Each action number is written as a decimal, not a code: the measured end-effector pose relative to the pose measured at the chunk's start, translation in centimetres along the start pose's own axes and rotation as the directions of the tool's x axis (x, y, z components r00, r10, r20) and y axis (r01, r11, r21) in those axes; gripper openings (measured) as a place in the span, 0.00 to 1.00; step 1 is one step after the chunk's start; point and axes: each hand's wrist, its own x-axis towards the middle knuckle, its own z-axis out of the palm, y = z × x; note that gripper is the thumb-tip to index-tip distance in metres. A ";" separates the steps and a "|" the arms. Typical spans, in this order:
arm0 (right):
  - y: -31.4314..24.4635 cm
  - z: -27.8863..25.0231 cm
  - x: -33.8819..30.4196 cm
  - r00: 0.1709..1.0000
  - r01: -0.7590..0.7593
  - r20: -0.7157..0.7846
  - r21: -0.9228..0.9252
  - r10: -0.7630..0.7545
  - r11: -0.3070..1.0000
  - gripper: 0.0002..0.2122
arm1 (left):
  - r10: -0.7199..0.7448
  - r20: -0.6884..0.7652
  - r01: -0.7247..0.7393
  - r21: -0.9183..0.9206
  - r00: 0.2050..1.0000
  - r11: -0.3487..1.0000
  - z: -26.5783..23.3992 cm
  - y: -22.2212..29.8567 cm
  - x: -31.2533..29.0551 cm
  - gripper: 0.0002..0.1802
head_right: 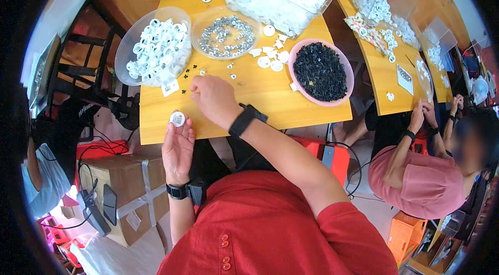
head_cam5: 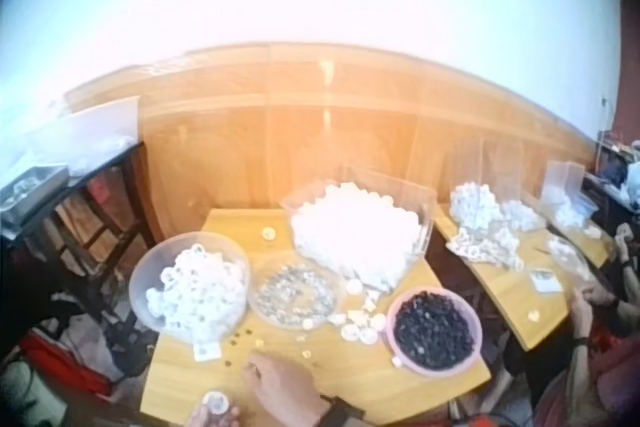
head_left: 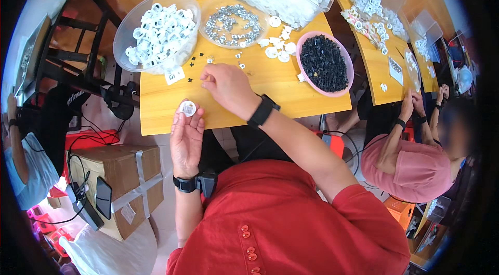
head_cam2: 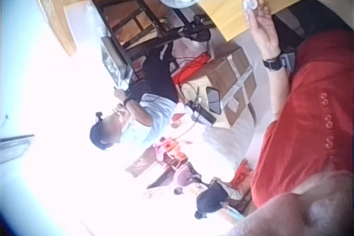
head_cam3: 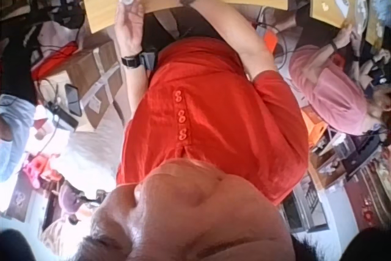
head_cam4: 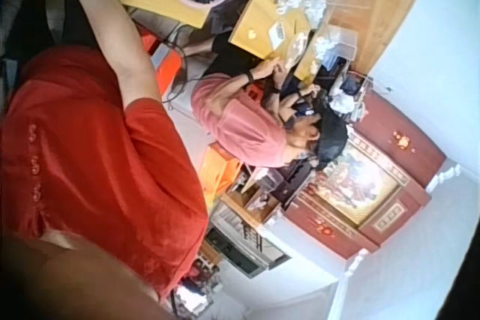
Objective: Assembling small white and black plastic components at a workshop table.
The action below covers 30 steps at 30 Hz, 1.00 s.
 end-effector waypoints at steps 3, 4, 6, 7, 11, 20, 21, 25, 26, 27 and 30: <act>-0.5 1.6 2.1 0.990 0.015 0.143 -0.207 0.015 0.978 0.05 | -0.013 0.070 0.019 -0.081 0.997 0.997 -0.6 0.3 0.2 0.16; -0.4 2.1 2.6 0.989 0.026 0.150 -0.209 0.006 0.977 0.05 | -0.031 0.075 0.038 -0.087 0.997 0.996 -0.6 0.4 0.2 0.16; 0.1 3.3 3.3 0.978 0.141 0.187 -0.247 -0.096 0.959 0.06 | -0.039 0.075 0.046 -0.099 0.996 0.994 -0.6 0.5 0.2 0.16; 0.3 3.7 3.6 0.975 0.151 0.196 -0.245 -0.104 0.958 0.06 | -0.049 0.078 0.055 -0.086 0.996 0.995 -0.6 0.6 0.1 0.16; 1.2 4.3 3.5 0.947 0.235 0.292 -0.340 -0.135 0.911 0.04 | -0.050 0.029 0.051 -0.033 0.998 0.998 -0.1 1.1 -0.3 0.15; 0.8 1.8 1.8 0.937 -0.200 0.335 0.269 0.104 0.942 0.07 | 0.066 -0.085 -0.044 0.240 0.994 0.970 0.3 1.5 0.0 0.13; 0.0 1.1 1.5 0.934 -0.209 0.340 0.274 0.108 0.939 0.07 | 0.085 -0.088 -0.056 0.290 0.992 0.955 0.6 1.6 0.0 0.12; -2.7 -0.7 -0.1 0.833 -0.515 0.487 0.504 0.264 0.693 0.07 | 0.074 -0.084 -0.037 0.374 0.994 0.927 1.7 1.3 0.2 0.10; -2.9 -0.7 -0.5 0.854 -0.483 0.467 0.552 0.228 0.680 0.06 | 0.101 -0.089 -0.062 0.362 0.991 0.930 1.9 1.1 0.2 0.10; -2.6 -0.7 -0.7 0.855 -0.487 0.462 0.556 0.237 0.673 0.06 | 0.125 -0.088 -0.087 0.351 0.988 0.932 2.2 0.9 0.2 0.09; -2.0 -0.8 -1.4 0.956 -0.205 0.286 0.497 0.064 0.843 0.06 | 0.093 -0.114 -0.058 0.280 0.989 0.958 2.8 0.7 0.1 0.09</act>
